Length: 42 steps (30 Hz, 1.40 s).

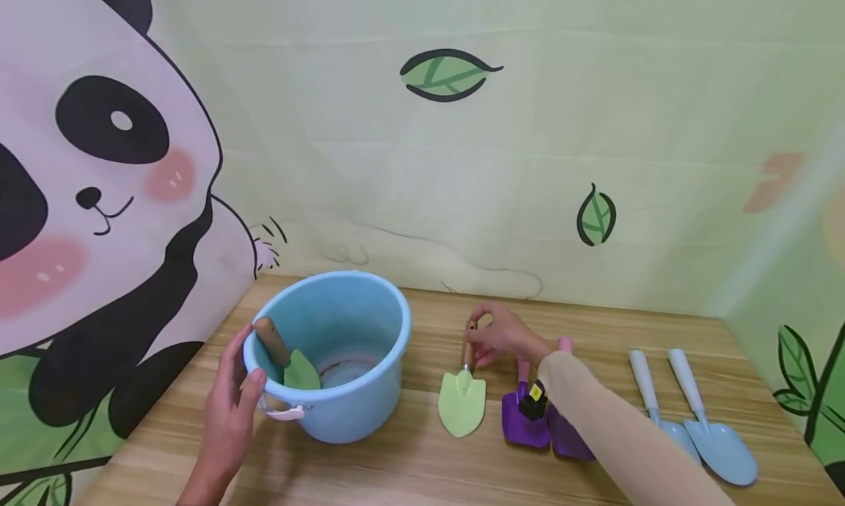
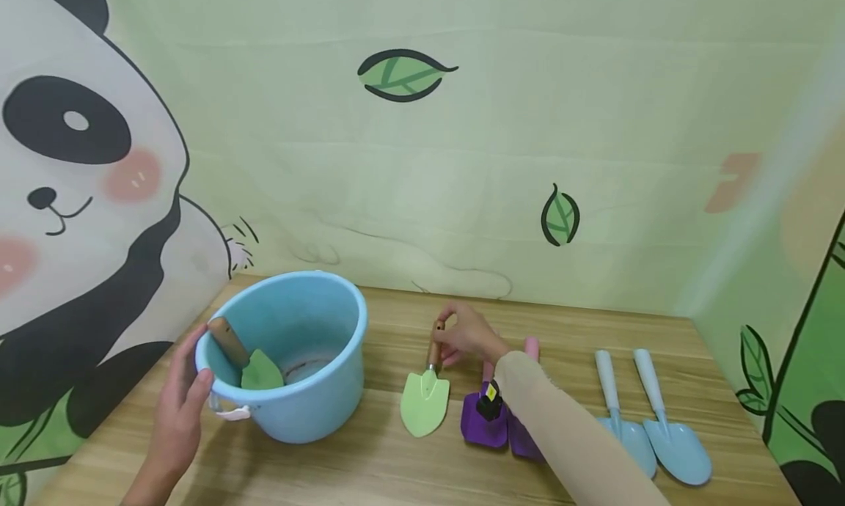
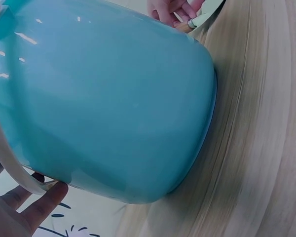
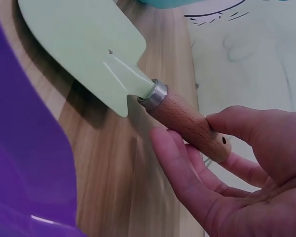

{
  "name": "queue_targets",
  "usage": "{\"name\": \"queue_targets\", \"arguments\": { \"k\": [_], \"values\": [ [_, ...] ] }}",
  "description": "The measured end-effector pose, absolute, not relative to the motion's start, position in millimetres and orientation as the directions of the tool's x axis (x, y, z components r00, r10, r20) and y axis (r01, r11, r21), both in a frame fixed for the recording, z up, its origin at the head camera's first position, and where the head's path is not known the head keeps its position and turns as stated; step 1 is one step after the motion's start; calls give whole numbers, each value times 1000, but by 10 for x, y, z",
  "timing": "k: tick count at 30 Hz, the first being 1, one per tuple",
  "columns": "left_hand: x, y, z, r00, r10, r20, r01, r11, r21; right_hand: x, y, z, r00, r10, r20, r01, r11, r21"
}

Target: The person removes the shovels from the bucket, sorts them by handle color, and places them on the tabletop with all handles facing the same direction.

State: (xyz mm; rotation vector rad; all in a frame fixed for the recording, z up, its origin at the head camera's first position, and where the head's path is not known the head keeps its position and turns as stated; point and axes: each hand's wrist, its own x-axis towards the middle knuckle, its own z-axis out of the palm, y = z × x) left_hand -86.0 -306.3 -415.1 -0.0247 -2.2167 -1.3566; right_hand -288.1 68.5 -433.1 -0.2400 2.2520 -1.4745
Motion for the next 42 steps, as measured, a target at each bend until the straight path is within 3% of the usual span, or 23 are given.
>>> {"name": "queue_targets", "arguments": {
  "k": [32, 42],
  "values": [
    [-810, -3201, -4105, -874, -305, 378, 190, 501, 844, -2854, 714, -4304, -870, -388, -304, 88, 485, -870],
    [-834, -3180, -4124, -860, -301, 412, 225, 501, 836, -2838, 705, -4006, -848, -435, -302, -65, 651, -756]
  ]
}}
